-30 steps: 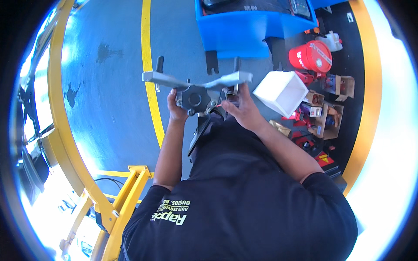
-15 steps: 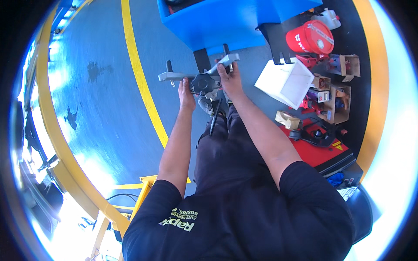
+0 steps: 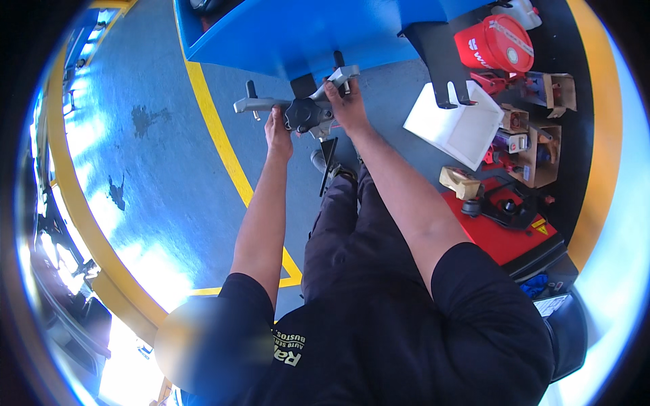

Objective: The person removes a wheel from a vehicle using an impact wrench and a torque wrench. They loosen lug nuts, remove the wheel, and then work on the brake assembly by loosening bolts on the caliper.

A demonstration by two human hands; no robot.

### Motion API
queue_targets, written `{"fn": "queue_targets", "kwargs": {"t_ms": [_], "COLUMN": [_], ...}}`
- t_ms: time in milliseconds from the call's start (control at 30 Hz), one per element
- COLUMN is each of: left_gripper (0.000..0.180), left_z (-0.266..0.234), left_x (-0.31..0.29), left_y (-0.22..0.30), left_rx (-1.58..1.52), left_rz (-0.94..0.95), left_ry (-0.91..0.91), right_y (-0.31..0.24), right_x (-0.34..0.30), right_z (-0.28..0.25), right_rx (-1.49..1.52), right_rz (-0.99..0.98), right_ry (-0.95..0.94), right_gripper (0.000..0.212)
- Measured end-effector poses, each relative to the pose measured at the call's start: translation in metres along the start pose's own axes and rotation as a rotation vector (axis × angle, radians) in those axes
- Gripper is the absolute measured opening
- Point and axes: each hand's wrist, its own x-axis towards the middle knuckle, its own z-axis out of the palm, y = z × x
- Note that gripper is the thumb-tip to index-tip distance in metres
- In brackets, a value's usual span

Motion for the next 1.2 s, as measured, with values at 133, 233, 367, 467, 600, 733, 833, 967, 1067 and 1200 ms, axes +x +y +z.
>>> {"fn": "queue_targets", "kwargs": {"t_ms": [133,233,367,467,600,733,833,967,1067,1200], "left_gripper": [0.058,0.058,0.056,0.054,0.051,0.056,0.052,0.047,0.053,0.042], "left_z": [-0.006,-0.014,-0.025,-0.028,-0.029,-0.03,-0.033,-0.036,-0.042,-0.077], "left_x": [0.015,0.022,0.027,0.029,0.029,0.027,0.026,0.027,0.03,0.03], "left_y": [-0.012,-0.02,-0.037,-0.051,-0.057,-0.05,-0.041,-0.024,-0.002,0.035], "left_rx": [-0.026,0.087,0.206,0.227,0.121,-0.016,0.02,-0.014,0.027,0.5], "left_rz": [-0.067,-0.022,-0.015,-0.073,-0.105,-0.176,-0.225,-0.33,-0.447,-0.313], "left_ry": [-0.006,-0.022,-0.028,0.01,0.023,0.016,-0.03,-0.106,-0.121,-0.299], "right_y": [0.009,0.014,0.019,0.021,0.024,0.029,0.03,0.025,0.015,0.002], "right_x": [0.004,0.004,0.004,0.006,0.012,0.019,0.022,0.025,0.024,0.016], "right_z": [-0.001,-0.001,-0.002,-0.006,-0.01,-0.014,-0.018,-0.019,-0.01,0.013], "right_rx": [-0.014,0.043,0.049,0.017,-0.046,-0.014,-0.037,-0.06,-0.157,-0.298], "right_rz": [-0.019,0.017,0.092,0.116,0.218,0.175,0.182,0.279,0.297,0.523], "right_ry": [0.028,0.038,0.094,0.088,0.091,0.07,0.062,0.055,0.042,0.246], "right_gripper": [0.05,0.048,0.045,0.044,0.042,0.04,0.037,0.038,0.04,0.045]}}
